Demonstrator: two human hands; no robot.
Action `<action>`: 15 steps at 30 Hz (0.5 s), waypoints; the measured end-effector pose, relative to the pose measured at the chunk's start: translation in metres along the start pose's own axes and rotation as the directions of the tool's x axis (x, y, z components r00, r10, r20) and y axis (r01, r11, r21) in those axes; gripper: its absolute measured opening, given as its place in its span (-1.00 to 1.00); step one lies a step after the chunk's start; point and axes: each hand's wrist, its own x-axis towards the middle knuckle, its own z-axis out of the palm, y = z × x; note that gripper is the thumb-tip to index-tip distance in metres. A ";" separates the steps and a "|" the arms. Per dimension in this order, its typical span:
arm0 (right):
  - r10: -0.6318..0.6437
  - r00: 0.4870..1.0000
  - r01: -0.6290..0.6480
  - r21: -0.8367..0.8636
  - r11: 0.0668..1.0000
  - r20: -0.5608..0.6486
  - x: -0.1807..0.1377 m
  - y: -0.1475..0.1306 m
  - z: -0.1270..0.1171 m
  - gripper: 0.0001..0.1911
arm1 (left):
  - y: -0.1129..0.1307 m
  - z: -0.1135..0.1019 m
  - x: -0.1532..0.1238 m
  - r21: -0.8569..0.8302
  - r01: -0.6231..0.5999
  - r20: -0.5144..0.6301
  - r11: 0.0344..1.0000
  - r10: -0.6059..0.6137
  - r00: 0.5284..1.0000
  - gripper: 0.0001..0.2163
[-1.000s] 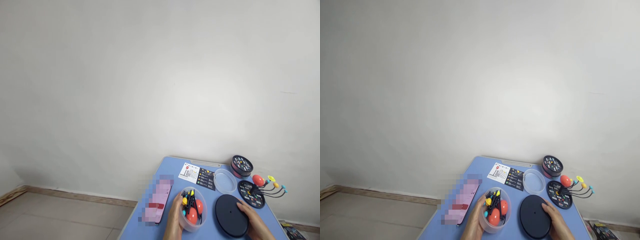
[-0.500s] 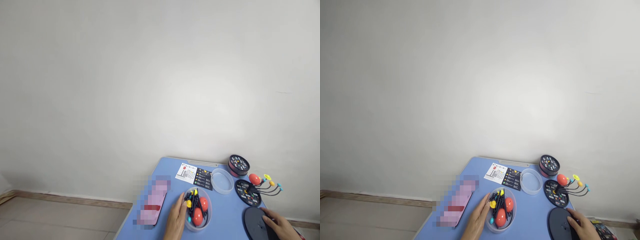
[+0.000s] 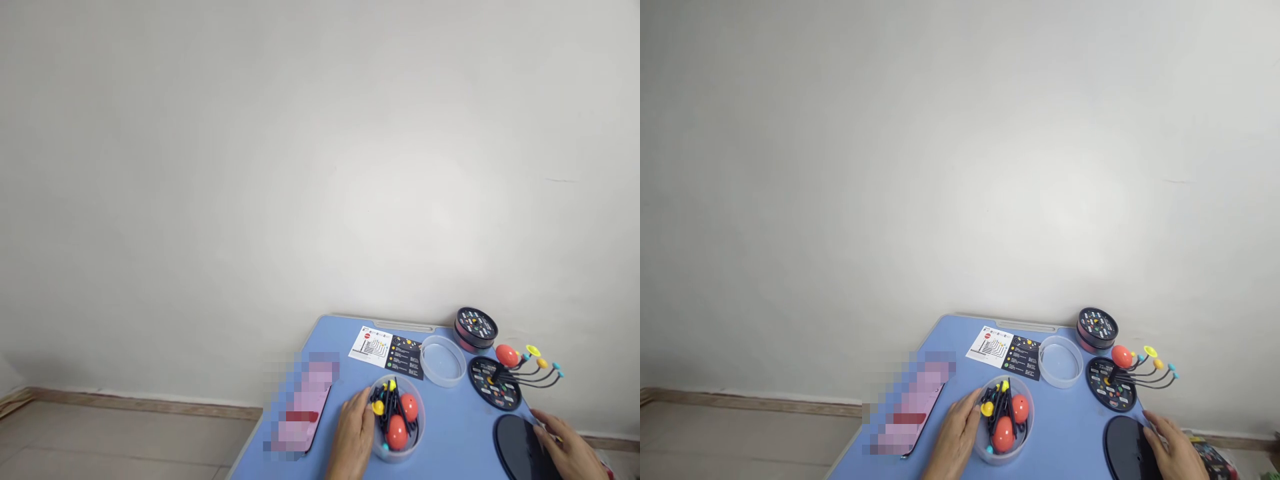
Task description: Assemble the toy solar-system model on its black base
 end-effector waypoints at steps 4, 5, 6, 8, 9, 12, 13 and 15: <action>-0.014 0.995 0.022 0.080 0.997 -0.097 -0.011 -0.032 0.000 -0.50 | 0.000 -0.001 0.004 -0.074 -0.009 -0.034 0.997 0.006 0.999 -0.60; -0.044 0.992 0.057 0.110 0.992 -0.119 -0.014 -0.044 0.002 -0.53 | 0.001 -0.001 0.005 -0.083 -0.010 -0.040 0.996 0.006 0.999 -0.62; -0.086 0.989 0.104 0.143 0.984 -0.124 -0.019 -0.058 0.006 -0.55 | 0.001 -0.001 0.005 -0.085 -0.010 -0.043 0.996 0.006 0.999 -0.62; -0.185 0.979 0.200 0.216 0.956 -0.085 -0.027 -0.088 0.018 -0.62 | 0.001 -0.001 0.005 -0.072 -0.017 -0.044 0.997 0.014 0.999 -0.61; -0.232 0.971 0.237 0.252 0.938 -0.050 -0.031 -0.103 0.024 -0.66 | 0.002 -0.002 0.005 -0.064 -0.024 -0.041 0.998 0.022 0.999 -0.60; -0.389 0.916 0.335 0.340 0.879 0.102 -0.039 -0.149 0.045 -0.73 | 0.002 -0.003 0.002 -0.058 -0.048 -0.038 0.997 0.046 0.998 -0.60; -0.437 0.891 0.370 0.361 0.856 0.125 -0.040 -0.163 0.050 -0.72 | 0.001 -0.003 0.000 -0.059 -0.056 -0.042 0.997 0.053 0.998 -0.60; -0.510 0.849 0.433 0.374 0.820 0.135 -0.039 -0.191 0.058 -0.70 | 0.001 -0.003 -0.002 -0.064 -0.064 -0.058 0.996 0.060 0.996 -0.62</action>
